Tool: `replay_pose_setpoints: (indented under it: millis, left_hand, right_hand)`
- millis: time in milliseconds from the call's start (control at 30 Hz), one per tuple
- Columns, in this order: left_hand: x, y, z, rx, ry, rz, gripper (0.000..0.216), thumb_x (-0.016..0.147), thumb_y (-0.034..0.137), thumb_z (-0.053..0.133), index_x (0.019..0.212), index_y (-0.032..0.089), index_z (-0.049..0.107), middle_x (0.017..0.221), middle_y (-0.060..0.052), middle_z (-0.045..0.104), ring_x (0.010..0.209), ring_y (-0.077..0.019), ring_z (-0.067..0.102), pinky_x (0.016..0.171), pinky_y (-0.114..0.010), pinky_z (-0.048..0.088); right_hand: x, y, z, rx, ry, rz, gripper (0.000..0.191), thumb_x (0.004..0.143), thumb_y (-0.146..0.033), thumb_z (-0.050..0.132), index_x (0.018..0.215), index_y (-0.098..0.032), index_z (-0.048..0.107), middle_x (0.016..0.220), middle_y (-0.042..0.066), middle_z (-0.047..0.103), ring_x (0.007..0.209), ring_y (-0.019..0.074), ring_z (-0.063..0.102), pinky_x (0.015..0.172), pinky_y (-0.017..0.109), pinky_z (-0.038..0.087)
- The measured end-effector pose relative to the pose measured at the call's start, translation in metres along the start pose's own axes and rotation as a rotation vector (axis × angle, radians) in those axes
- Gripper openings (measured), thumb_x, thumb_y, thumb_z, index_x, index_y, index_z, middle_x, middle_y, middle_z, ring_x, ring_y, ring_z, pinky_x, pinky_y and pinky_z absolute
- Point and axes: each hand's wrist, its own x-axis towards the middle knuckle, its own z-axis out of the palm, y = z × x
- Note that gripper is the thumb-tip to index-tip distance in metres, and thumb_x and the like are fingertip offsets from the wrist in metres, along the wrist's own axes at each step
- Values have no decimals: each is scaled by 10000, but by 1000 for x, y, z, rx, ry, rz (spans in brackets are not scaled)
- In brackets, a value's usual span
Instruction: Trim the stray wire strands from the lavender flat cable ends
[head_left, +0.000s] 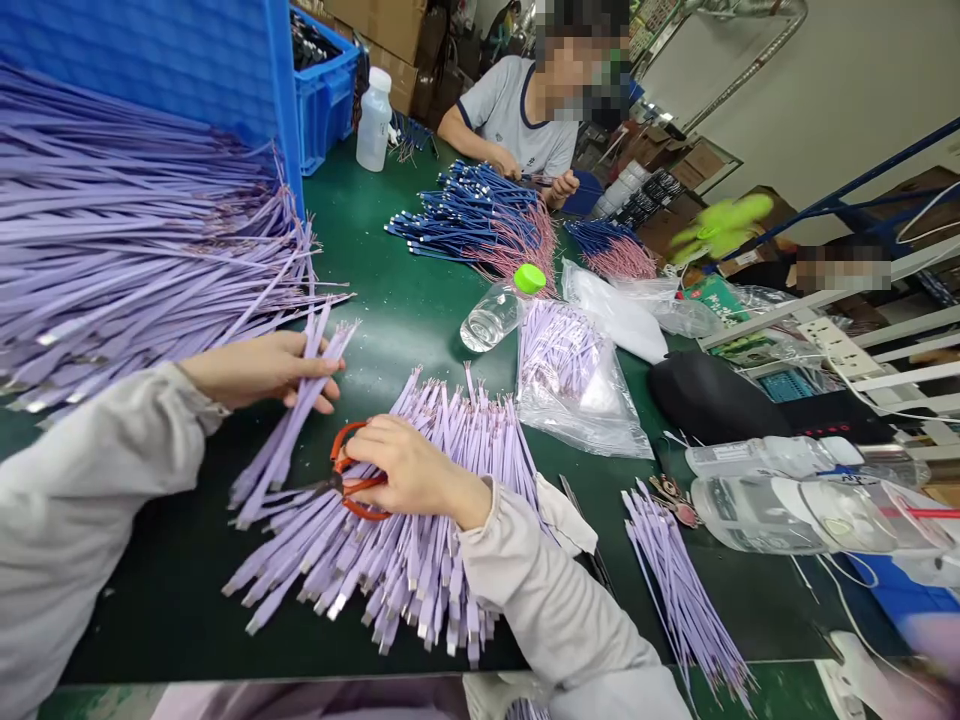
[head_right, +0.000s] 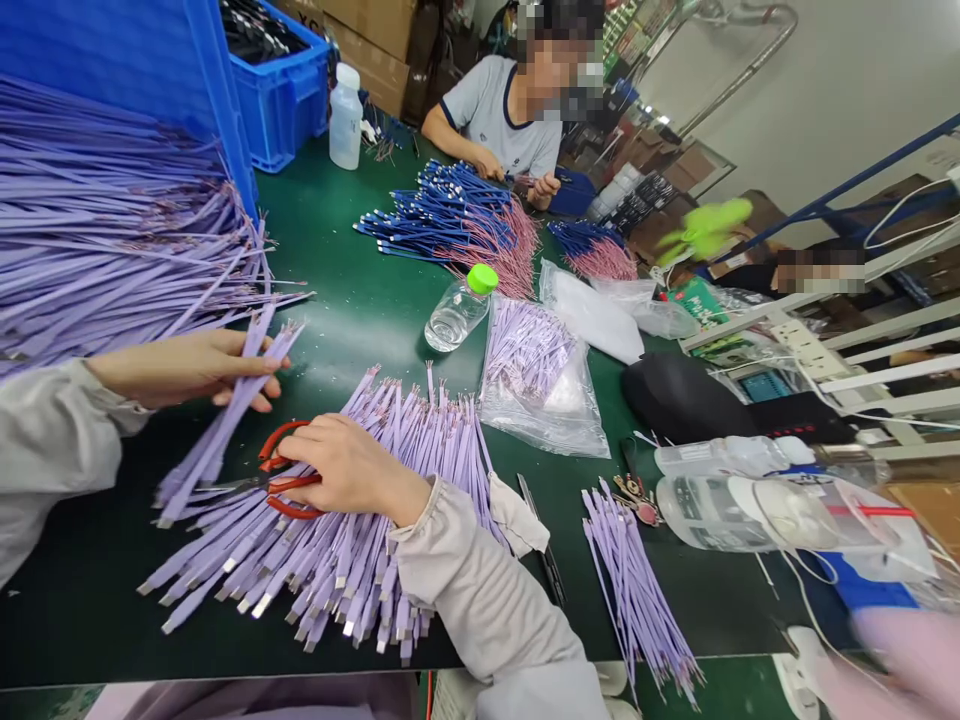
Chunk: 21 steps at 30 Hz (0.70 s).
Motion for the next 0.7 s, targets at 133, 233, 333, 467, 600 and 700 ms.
replay_pose_setpoints:
  millis: [133, 233, 333, 467, 600, 700]
  left_hand:
    - [6, -13, 30, -155, -127, -120, 303, 553, 395, 816, 686, 153, 692, 760, -119, 716, 705, -212, 684, 448, -202, 493]
    - [3, -14, 48, -242, -88, -122, 275, 533, 363, 827, 676, 163, 705, 752, -83, 701, 749, -184, 665, 637, -235, 550]
    - [-2, -11, 60, -263, 47, -64, 329, 539, 388, 806, 753, 165, 694, 761, -44, 675, 705, -155, 639, 587, -228, 523]
    - [-6, -10, 69, -146, 162, -11, 393, 537, 457, 765, 755, 152, 649, 699, -29, 648, 677, -181, 622, 483, -224, 460]
    - [-6, -14, 74, -56, 160, 30, 389, 541, 480, 746, 722, 151, 643, 642, -23, 643, 664, -175, 588, 490, -223, 459]
    - [-6, -14, 75, -43, 169, 27, 392, 519, 474, 757, 710, 149, 647, 644, -22, 641, 649, -163, 569, 477, -210, 452]
  right_hand:
    - [-9, 4, -7, 93, -42, 17, 185, 744, -214, 659, 669, -198, 490, 635, -38, 569, 605, 117, 492, 674, 257, 434]
    - [-17, 4, -9, 166, 19, 44, 162, 730, -184, 636, 650, -196, 495, 611, -39, 541, 586, 112, 486, 642, 247, 435]
    - [-22, 4, -11, 216, 319, 149, 33, 788, -184, 563, 767, -178, 587, 702, -4, 571, 661, 117, 528, 671, 249, 453]
    - [-23, 10, -15, 221, 721, 441, 192, 840, -235, 534, 991, -178, 638, 734, -4, 525, 671, 114, 515, 686, 265, 456]
    - [-22, 14, -18, 220, 758, 543, 273, 843, -254, 532, 1094, -212, 630, 725, -10, 493, 675, 117, 493, 691, 270, 455]
    - [-20, 13, -19, 177, 718, 509, 282, 841, -218, 523, 1100, -220, 633, 756, -3, 503, 677, 113, 488, 693, 263, 459]
